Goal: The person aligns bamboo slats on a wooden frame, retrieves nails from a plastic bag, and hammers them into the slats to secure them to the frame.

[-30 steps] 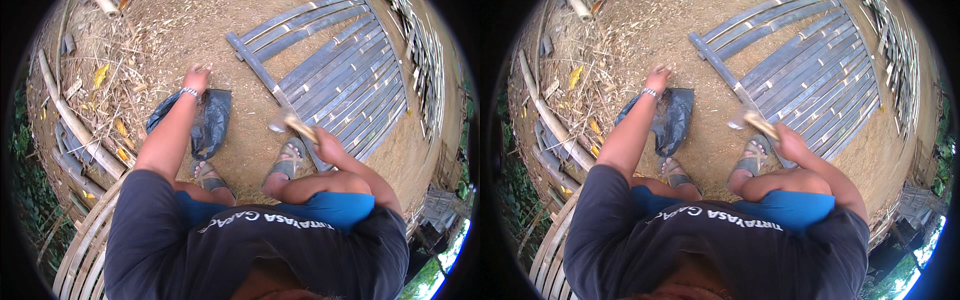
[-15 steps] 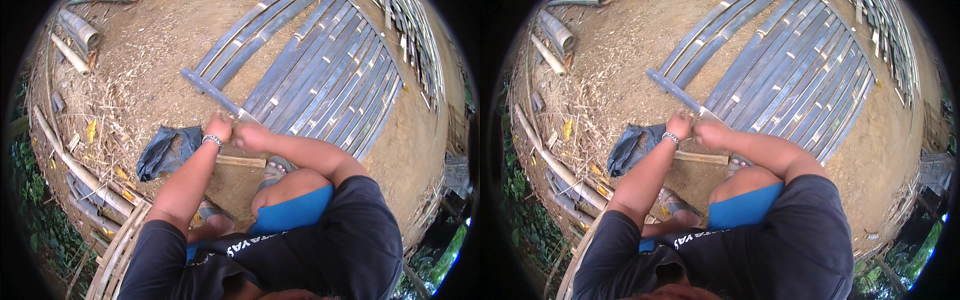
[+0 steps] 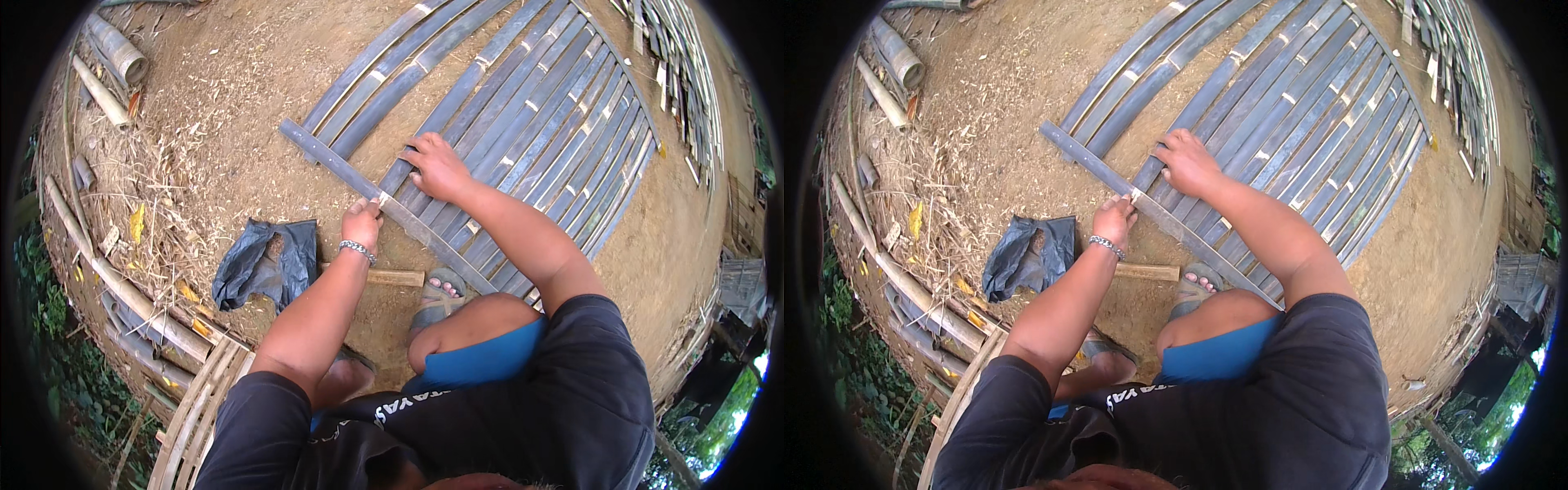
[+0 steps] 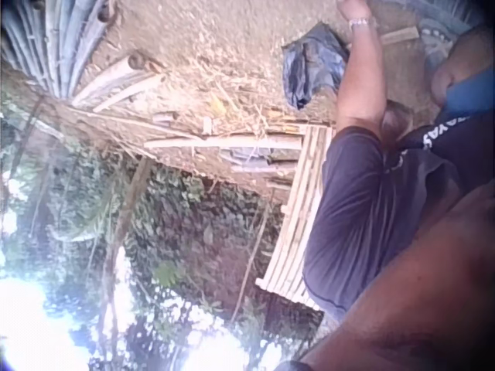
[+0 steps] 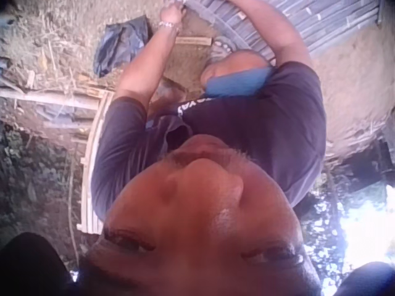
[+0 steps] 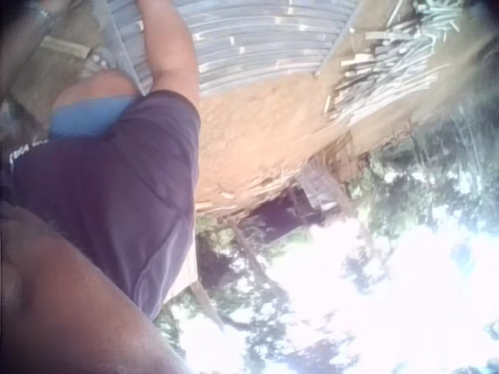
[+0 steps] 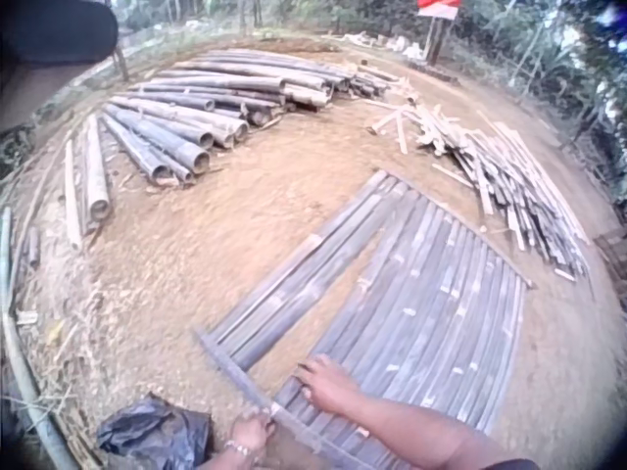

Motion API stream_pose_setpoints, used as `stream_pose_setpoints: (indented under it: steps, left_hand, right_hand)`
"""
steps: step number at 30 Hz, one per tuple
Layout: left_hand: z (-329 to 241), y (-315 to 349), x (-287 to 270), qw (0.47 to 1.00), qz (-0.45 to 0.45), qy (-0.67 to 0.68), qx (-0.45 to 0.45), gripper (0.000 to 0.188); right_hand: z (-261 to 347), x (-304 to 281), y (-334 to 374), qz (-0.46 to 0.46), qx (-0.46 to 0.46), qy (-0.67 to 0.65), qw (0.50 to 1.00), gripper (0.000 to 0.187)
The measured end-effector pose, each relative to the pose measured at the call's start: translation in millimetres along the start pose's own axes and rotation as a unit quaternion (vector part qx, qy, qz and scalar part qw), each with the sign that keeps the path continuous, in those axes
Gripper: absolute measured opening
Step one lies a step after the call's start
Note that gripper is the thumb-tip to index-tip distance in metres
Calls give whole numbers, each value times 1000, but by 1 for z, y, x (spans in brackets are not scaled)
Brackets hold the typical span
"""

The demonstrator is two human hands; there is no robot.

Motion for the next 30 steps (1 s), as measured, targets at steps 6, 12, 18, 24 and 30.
stream_pose_setpoints:
  steps: [6,12,18,24,30]
  left_hand:
    - [-9,-3,-1,996,0,69,58,40]
    - [-11,-3,1,988,-69,86,104,37]
    - [-27,-18,-5,985,-102,97,97,39]
    - [-24,-35,-13,984,-108,94,111,39]
    - [-23,-51,-23,985,-95,6,142,44]
  right_hand:
    - [4,2,-21,26,-17,11,999,46]
    - [10,-2,-37,29,-24,31,999,46]
    - [16,-1,-55,37,-11,38,999,44]
    - [18,3,-62,35,-11,43,998,47]
    - [19,8,-65,22,-2,34,999,48]
Point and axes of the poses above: each hand's wrist, its own y-axis away from the middle knuckle, its own x-axis out of the palm, z = x × y, the point moved 2 cm from there along -y, towards the middle knuckle, and after that the axes turned 3 degrees about x, right-handed, at the moved point
